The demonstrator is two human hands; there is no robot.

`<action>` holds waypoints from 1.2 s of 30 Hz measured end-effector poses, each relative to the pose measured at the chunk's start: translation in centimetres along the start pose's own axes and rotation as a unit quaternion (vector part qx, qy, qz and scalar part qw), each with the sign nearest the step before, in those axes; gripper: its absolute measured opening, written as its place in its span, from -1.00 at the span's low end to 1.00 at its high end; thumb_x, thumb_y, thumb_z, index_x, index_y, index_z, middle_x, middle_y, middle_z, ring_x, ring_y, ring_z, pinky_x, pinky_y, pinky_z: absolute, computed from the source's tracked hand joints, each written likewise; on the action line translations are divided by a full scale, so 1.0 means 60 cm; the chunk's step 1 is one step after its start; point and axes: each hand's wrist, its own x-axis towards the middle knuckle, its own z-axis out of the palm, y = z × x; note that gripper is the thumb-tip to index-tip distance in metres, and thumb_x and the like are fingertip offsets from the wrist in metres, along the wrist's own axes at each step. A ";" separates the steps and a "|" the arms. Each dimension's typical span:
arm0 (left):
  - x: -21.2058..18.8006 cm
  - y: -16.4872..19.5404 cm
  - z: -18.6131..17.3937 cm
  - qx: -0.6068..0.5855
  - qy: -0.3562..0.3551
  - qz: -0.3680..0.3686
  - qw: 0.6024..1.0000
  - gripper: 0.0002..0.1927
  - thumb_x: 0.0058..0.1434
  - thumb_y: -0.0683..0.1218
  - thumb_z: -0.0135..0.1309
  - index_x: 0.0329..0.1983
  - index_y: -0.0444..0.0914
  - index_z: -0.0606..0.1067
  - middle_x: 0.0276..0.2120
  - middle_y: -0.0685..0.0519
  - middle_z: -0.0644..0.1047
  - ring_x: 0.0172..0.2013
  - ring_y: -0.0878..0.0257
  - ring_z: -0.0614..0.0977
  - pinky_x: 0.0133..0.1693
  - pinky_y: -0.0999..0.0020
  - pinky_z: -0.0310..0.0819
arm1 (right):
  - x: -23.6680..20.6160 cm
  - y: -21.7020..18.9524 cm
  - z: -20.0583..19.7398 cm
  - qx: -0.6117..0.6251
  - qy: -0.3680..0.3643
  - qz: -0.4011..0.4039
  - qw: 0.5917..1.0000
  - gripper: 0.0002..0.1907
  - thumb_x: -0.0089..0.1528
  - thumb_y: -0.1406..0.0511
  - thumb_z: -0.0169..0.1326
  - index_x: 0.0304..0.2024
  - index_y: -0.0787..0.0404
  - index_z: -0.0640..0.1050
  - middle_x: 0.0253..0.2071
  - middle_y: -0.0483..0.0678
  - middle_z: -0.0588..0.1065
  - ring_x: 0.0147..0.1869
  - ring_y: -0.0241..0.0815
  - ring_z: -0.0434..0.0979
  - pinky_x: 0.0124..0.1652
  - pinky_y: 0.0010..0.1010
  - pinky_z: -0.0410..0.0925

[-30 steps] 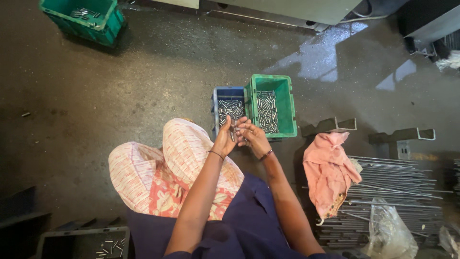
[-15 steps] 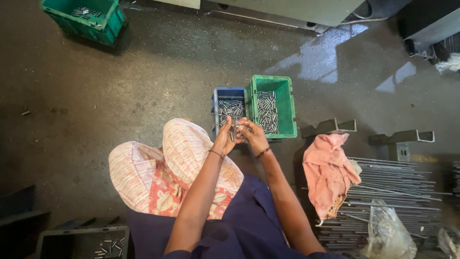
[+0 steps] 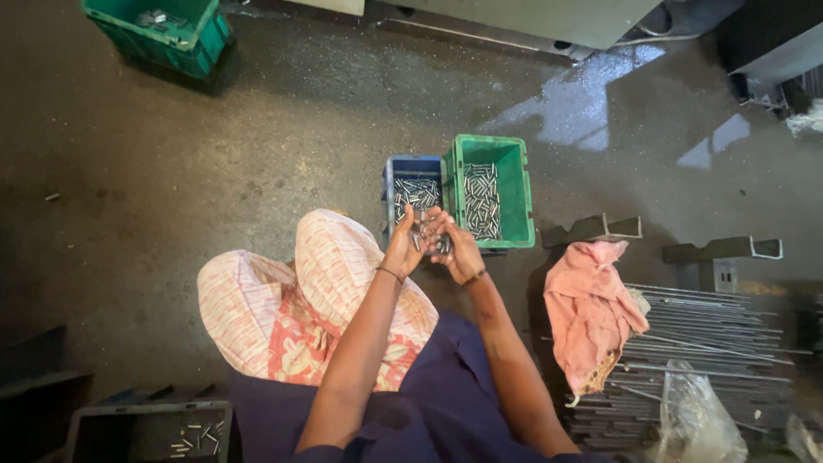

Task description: The person sits on the floor and sorts small metal parts by hand, transferring them between two plastic bins. The person repeatedly picks up handfuls of parts, separates them, and places them into the bins.

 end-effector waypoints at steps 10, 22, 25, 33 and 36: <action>0.000 0.001 -0.001 -0.007 0.039 -0.040 0.998 -0.28 0.40 0.37 -0.22 0.20 -0.29 0.48 0.10 -0.05 0.60 -0.12 0.15 0.65 -0.23 0.24 0.53 | -0.004 0.028 0.015 -0.255 0.006 -0.032 0.966 -0.79 0.27 0.32 0.11 -0.06 0.28 0.54 -0.36 -0.07 0.52 -0.43 -0.29 0.53 -0.53 -0.47 0.46; -0.001 -0.008 0.006 0.064 -0.021 -0.016 0.998 -0.36 0.49 0.27 -0.16 0.10 -0.40 0.53 -0.22 0.02 0.63 -0.37 0.20 0.61 -0.40 0.26 0.58 | 0.004 0.000 -0.004 -0.187 -0.012 -0.066 0.980 -0.74 0.34 0.28 0.13 0.04 0.28 0.59 -0.31 -0.18 0.51 -0.37 -0.43 0.46 -0.48 -0.60 0.37; 0.002 -0.011 0.004 0.058 0.005 -0.023 0.998 -0.40 0.43 0.26 -0.12 0.10 -0.34 0.54 -0.25 0.06 0.63 -0.42 0.25 0.57 -0.44 0.29 0.55 | 0.010 0.008 -0.015 -0.164 -0.021 -0.063 0.984 -0.77 0.38 0.29 0.11 0.03 0.29 0.56 -0.28 -0.16 0.51 -0.34 -0.41 0.47 -0.46 -0.59 0.39; 0.031 -0.015 -0.018 0.022 0.184 0.077 0.980 -0.55 0.41 0.23 -0.06 0.02 -0.23 0.46 0.02 -0.03 0.61 0.03 0.15 0.63 0.01 0.26 0.52 | 0.036 -0.042 -0.001 -0.059 0.032 -0.053 0.996 -0.71 0.37 0.21 -0.02 0.08 0.18 0.49 -0.13 -0.13 0.53 -0.10 -0.28 0.59 -0.11 -0.37 0.58; 0.041 -0.022 -0.026 0.053 0.200 0.087 0.974 -0.55 0.41 0.23 -0.07 0.08 -0.19 0.47 0.09 0.02 0.59 0.10 0.19 0.59 0.05 0.26 0.45 | 0.076 -0.067 -0.012 -0.256 0.066 -0.196 0.944 -0.62 0.41 0.19 0.04 0.22 0.23 0.49 0.10 -0.14 0.52 0.15 -0.37 0.46 0.10 -0.51 0.34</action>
